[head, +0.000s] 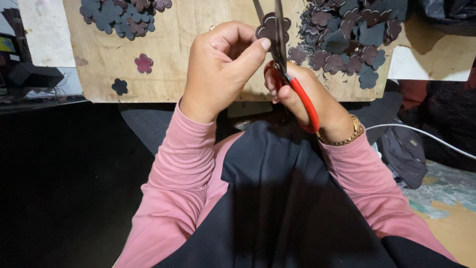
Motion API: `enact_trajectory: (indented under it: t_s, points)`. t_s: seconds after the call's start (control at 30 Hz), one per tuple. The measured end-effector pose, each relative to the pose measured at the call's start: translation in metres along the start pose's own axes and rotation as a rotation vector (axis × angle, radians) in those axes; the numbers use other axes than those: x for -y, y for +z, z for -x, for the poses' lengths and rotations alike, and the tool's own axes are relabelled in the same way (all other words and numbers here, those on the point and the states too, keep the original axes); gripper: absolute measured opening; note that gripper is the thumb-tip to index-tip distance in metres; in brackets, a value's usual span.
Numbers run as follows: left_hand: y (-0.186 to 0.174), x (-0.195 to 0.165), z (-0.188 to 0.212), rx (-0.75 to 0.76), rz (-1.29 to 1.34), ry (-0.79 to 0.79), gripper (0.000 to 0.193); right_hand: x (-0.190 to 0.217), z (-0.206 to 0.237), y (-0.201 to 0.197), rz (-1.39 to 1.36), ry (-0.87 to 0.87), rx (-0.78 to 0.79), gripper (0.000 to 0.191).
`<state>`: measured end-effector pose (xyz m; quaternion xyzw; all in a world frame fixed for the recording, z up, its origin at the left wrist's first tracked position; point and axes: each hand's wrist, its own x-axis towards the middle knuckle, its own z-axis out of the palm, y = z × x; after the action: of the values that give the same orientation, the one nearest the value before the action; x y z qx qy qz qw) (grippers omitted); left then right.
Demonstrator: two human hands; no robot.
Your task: The person uses red-handled scissors to trim the edges of small dark flower-shaped pieces. They hold each piece in the left hand and cut with the right hand, then place the trimmed pieces onto a wooden board with other similar pieces.
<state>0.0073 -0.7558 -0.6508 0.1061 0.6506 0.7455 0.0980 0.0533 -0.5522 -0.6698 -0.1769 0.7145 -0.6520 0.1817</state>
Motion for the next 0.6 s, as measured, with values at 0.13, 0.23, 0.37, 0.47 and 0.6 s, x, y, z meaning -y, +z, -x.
enact_trajectory:
  t_s: [0.13,0.23,0.37,0.47,0.6]
  points:
    - [-0.001,0.002,0.001,-0.052,-0.191,0.139,0.006,0.000,0.000,-0.003,0.059,0.014,0.003,0.076]
    - [0.001,0.007,-0.001,-0.018,0.072,0.135,0.011,0.000,-0.002,-0.003,0.015,-0.020,0.044,0.075]
    - [0.003,0.013,-0.002,-0.020,0.250,0.026,0.010,0.003,-0.002,-0.001,-0.114,-0.083,0.083,0.076]
    - [0.006,0.015,-0.003,-0.050,0.298,-0.030,0.011,0.004,-0.002,0.000,-0.092,-0.087,0.067,0.077]
    - [0.010,0.017,-0.003,-0.024,0.331,0.011,0.012,0.002,-0.001,-0.003,0.066,-0.079,0.023,0.074]
